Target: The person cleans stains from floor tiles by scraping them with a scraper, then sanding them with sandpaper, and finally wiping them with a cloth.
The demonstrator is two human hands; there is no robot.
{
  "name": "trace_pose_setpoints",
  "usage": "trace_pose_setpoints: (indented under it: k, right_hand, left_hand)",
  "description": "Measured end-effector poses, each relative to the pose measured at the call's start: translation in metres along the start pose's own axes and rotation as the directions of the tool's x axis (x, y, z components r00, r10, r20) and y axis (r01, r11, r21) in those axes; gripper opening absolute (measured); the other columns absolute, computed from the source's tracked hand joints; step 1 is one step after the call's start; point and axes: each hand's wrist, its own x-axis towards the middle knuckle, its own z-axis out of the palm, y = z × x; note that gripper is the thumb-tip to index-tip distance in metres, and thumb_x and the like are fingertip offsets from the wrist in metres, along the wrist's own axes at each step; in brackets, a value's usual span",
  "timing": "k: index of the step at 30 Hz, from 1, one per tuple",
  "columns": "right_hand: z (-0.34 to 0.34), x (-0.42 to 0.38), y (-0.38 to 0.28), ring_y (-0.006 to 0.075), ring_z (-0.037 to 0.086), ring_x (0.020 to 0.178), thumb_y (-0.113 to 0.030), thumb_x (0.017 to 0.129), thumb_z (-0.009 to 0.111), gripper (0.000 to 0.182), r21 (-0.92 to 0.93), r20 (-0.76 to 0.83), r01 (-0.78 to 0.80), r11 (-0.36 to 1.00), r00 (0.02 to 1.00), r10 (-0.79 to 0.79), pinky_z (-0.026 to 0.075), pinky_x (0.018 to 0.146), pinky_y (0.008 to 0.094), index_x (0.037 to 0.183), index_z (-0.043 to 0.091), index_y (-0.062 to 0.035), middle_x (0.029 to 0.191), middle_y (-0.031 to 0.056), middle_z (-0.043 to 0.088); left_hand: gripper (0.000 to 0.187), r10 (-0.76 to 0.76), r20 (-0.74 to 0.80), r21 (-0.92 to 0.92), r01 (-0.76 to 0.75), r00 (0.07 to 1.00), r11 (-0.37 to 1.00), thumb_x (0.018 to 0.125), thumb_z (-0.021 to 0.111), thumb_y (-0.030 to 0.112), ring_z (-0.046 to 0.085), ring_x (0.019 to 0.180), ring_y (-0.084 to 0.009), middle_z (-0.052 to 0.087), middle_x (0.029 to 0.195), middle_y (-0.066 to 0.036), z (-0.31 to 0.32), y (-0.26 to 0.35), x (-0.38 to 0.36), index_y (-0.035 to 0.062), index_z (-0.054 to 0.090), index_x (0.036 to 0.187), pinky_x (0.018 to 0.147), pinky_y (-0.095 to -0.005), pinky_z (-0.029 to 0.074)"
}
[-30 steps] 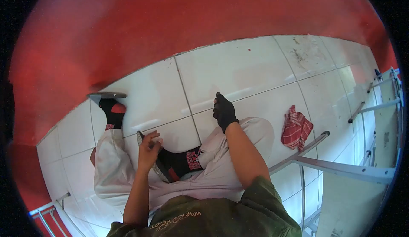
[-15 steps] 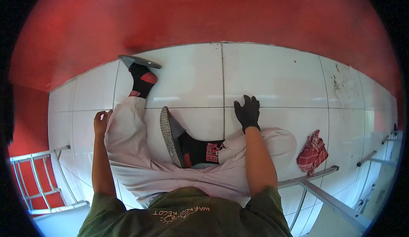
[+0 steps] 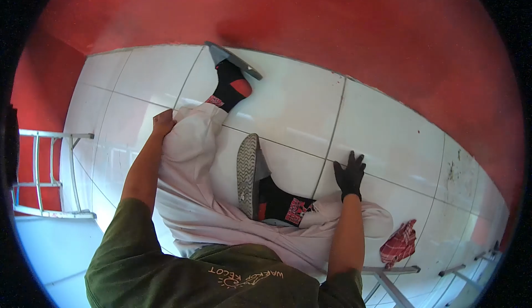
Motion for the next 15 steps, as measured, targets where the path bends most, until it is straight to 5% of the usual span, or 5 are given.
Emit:
trace_pose_setpoints:
  k: [3, 7, 9, 12, 15]
  right_hand:
    - [0.0, 0.002, 0.002, 0.0507, 0.024, 0.127, -0.046, 0.077, 0.062, 0.08, 0.008, 0.005, 0.018, 1.0, 1.0, -0.018, 0.027, 0.103, 0.0526, 0.14, 0.03, -0.0091, 0.143, 0.0278, 0.021]
    - [-0.003, 0.006, 0.001, 0.0491, 0.027, 0.126, -0.045, 0.077, 0.062, 0.079, -0.015, 0.003, 0.033, 0.999, 0.999, -0.033, 0.029, 0.102, 0.0518, 0.139, 0.03, -0.0084, 0.144, 0.0276, 0.02]
    - [-0.003, 0.008, 0.0, 0.049, 0.028, 0.125, -0.044, 0.077, 0.062, 0.079, -0.028, 0.005, 0.037, 0.999, 0.999, -0.037, 0.029, 0.102, 0.0515, 0.139, 0.03, -0.0081, 0.144, 0.0276, 0.02]
    - [-0.003, 0.008, -0.001, 0.0485, 0.03, 0.124, -0.043, 0.077, 0.063, 0.078, -0.03, -0.017, 0.019, 0.999, 1.0, -0.02, 0.031, 0.1, 0.0514, 0.139, 0.031, -0.0079, 0.143, 0.0274, 0.021]
    - [-0.008, 0.005, -0.006, 0.0484, 0.031, 0.124, -0.04, 0.076, 0.065, 0.078, -0.069, -0.026, 0.017, 0.997, 0.999, -0.019, 0.034, 0.1, 0.0503, 0.138, 0.032, -0.0073, 0.141, 0.0291, 0.024]
  left_hand:
    - [0.081, -0.341, 0.002, -0.065, 0.341, 0.94, 0.938, 0.078, 0.06, 0.049, 0.034, 0.128, -0.0364, 0.039, 0.138, -0.018, 0.016, 0.006, -0.002, 0.0047, 0.03, 0.138, 0.108, -0.0444, 0.025]
    - [0.095, -0.443, 0.18, -0.298, 0.478, 0.878, 0.826, 0.075, 0.06, 0.055, 0.026, 0.132, -0.0401, 0.028, 0.144, -0.018, 0.017, 0.002, 0.006, 0.0027, 0.016, 0.142, 0.108, -0.0437, 0.026]
    - [0.105, -0.48, 0.166, -0.268, 0.508, 0.861, 0.819, 0.073, 0.065, 0.051, 0.015, 0.136, -0.04, 0.01, 0.147, -0.024, 0.028, -0.01, 0.018, 0.0083, 0.002, 0.144, 0.105, -0.0531, 0.026]
    - [0.103, -0.622, 0.232, -0.175, 0.661, 0.748, 0.73, 0.073, 0.064, 0.05, 0.017, 0.135, -0.0411, 0.009, 0.148, -0.023, 0.007, 0.007, 0.003, 0.0108, 0.001, 0.144, 0.104, -0.0539, 0.027]
    - [0.097, -0.511, 0.154, -0.138, 0.531, 0.846, 0.836, 0.072, 0.066, 0.043, 0.035, 0.126, -0.0368, 0.028, 0.14, -0.024, 0.025, -0.013, 0.019, -0.0003, 0.013, 0.14, 0.102, -0.0456, 0.034]
